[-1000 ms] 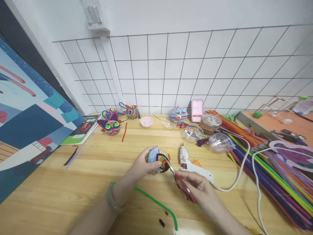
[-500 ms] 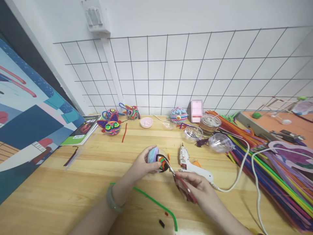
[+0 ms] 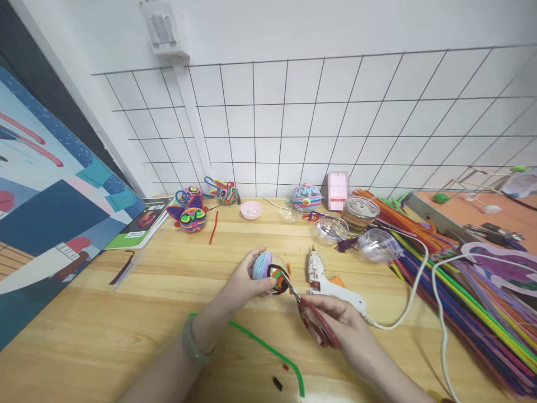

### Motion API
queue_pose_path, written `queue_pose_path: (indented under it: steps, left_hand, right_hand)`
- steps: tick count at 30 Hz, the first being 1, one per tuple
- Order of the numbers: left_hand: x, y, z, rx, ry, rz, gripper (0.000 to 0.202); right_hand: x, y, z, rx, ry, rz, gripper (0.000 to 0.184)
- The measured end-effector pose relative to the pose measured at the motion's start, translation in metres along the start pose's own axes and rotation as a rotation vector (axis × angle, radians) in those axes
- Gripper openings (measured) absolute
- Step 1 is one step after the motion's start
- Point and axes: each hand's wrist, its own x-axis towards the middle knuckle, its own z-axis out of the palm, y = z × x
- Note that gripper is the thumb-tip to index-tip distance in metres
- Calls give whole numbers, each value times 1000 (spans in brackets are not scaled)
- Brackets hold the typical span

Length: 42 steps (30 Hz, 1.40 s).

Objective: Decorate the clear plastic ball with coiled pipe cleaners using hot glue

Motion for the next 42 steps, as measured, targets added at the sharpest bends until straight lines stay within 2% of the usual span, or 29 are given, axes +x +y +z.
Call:
queue_pose_path:
  steps: [17,35,42]
  left_hand:
    - [0,-1,-1,34,3,20,78]
    - [-2,1,-1,45,-22,14,80]
    - [-2,1,0,30,-35,-30,81]
  right_hand:
    - [0,-3,0,100,-108,39,32]
    - [-5,-14,8,175,-81,110,32]
    - [-8,-18,6,210,26,201,33]
